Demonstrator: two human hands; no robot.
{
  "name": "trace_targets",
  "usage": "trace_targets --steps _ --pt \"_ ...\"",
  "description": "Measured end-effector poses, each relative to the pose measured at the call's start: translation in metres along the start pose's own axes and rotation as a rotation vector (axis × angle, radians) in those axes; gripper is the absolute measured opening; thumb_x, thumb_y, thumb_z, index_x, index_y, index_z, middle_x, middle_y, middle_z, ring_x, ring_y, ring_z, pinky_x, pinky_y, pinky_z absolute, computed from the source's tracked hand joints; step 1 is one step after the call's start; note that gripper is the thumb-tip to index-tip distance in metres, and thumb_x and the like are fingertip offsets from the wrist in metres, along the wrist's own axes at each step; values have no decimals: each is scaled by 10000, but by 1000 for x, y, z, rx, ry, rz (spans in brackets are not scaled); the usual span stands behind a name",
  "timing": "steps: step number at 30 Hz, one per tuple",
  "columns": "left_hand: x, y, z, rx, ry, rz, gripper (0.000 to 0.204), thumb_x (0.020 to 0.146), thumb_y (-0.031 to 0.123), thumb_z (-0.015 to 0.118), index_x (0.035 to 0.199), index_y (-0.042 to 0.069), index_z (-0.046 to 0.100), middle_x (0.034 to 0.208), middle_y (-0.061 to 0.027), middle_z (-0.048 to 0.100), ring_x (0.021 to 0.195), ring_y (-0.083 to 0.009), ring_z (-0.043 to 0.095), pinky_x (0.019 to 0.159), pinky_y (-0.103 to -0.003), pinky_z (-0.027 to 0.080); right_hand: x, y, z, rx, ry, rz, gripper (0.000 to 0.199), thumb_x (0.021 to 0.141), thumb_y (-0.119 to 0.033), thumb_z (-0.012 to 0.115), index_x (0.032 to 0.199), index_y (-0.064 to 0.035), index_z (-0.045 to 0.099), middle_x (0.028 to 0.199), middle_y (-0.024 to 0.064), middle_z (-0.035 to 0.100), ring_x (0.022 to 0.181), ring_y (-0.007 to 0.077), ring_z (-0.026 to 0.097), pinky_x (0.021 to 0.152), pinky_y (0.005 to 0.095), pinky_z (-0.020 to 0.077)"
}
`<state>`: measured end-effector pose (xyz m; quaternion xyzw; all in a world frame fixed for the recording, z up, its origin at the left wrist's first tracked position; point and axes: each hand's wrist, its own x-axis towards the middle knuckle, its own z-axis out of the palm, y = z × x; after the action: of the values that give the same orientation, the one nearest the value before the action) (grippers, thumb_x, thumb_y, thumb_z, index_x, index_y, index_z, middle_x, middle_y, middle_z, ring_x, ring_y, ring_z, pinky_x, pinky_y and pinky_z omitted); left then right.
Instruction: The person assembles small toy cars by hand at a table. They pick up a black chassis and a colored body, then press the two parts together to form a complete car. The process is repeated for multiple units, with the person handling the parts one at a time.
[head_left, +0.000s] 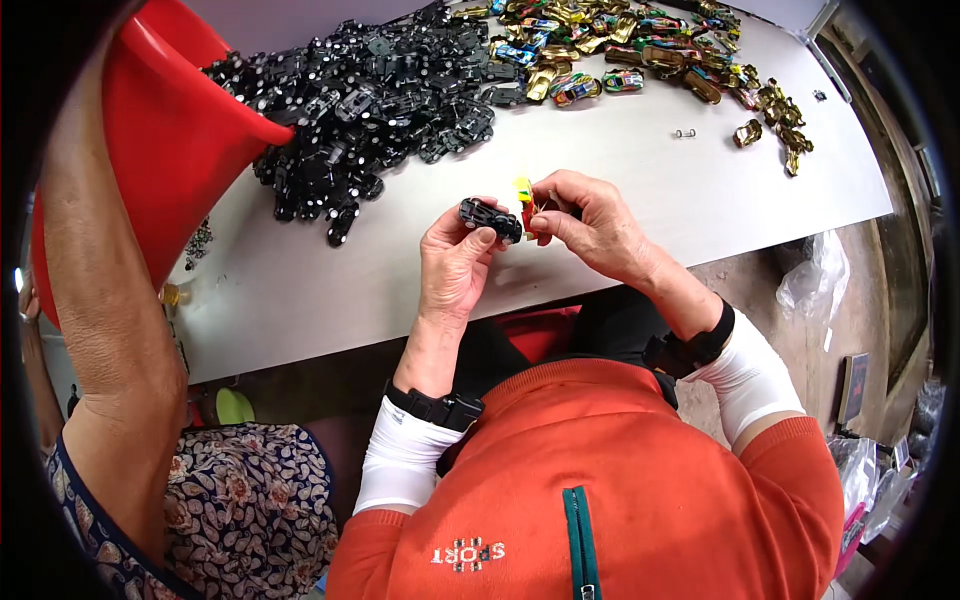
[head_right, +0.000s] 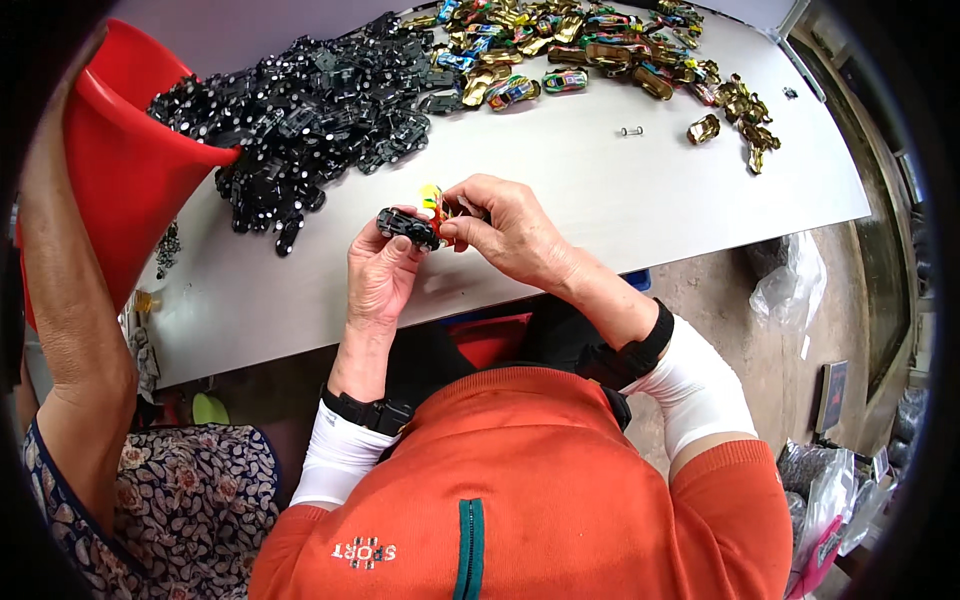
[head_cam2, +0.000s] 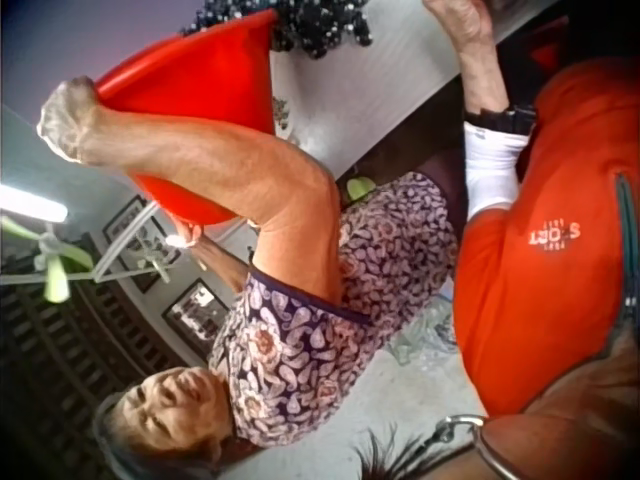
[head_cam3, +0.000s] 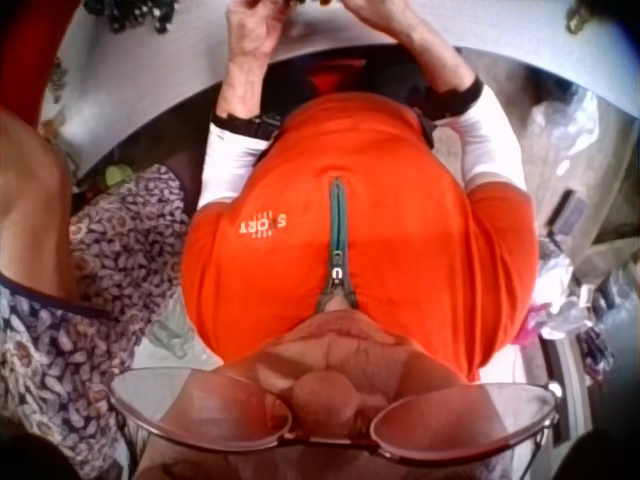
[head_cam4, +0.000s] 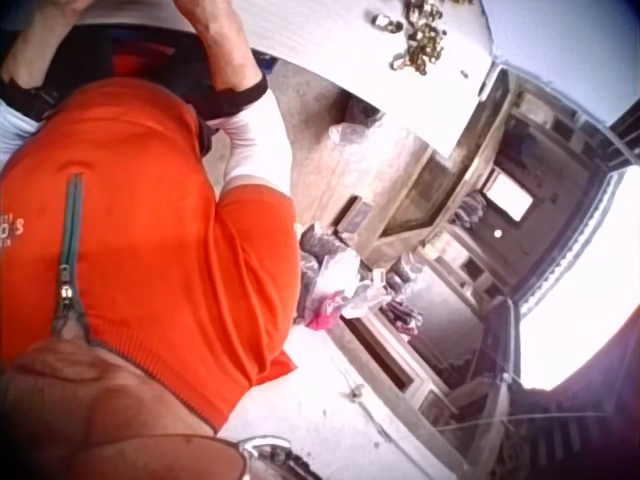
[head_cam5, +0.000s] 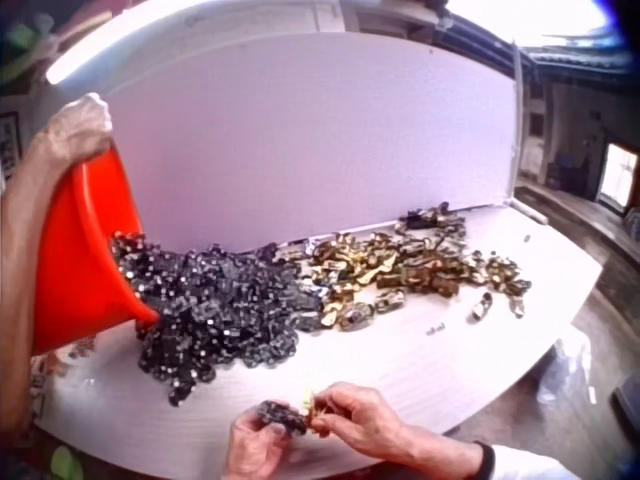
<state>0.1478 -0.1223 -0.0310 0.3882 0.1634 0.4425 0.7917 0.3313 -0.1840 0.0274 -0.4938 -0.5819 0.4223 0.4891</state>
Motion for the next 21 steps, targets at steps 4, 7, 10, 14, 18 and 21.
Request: trace_targets --steps 4,7,10,14,18,21 --pt "-2 -1 3 -13 32 3 301 777 19 691 1065 -6 605 1001 -109 636 855 -174 621 707 -275 530 -1 4 3 7 -1 -22 155 825 -12 626 967 47 607 814 77 594 696 108 595 611 253 492" --pt "-1 -2 5 -23 52 1 286 764 -9 695 1040 -8 621 986 -103 641 832 -170 620 673 -270 524 -1 2 5 -66 6 -28 165 812 -16 637 965 42 615 814 87 586 699 129 597 611 266 491" --pt "-2 0 8 -24 42 -5 284 760 -13 696 1034 -10 622 982 -98 643 833 -169 617 679 -271 521 0 5 7 -133 10 -65 189 795 -14 645 977 30 618 814 107 586 702 164 605 616 284 493" --pt "-3 4 11 27 30 -22 271 759 -13 697 1020 -15 623 967 -86 643 827 -158 608 684 -265 515 -1 -2 11 -226 45 -128 265 768 -9 662 1028 8 616 818 140 600 718 229 618 631 314 500" --pt "-4 1 10 29 39 -17 270 752 -7 705 1009 -26 626 926 -36 600 831 -145 598 692 -263 511 1 -3 14 -344 51 -275 373 733 -14 694 1097 -22 609 829 157 615 741 283 622 645 345 505" --pt "-4 -1 7 65 11 20 299 751 6 709 1036 -28 624 937 -24 578 842 -148 599 691 -262 514 1 -3 15 -386 33 -284 406 721 -15 701 1116 -35 610 831 155 616 749 302 620 642 360 501"
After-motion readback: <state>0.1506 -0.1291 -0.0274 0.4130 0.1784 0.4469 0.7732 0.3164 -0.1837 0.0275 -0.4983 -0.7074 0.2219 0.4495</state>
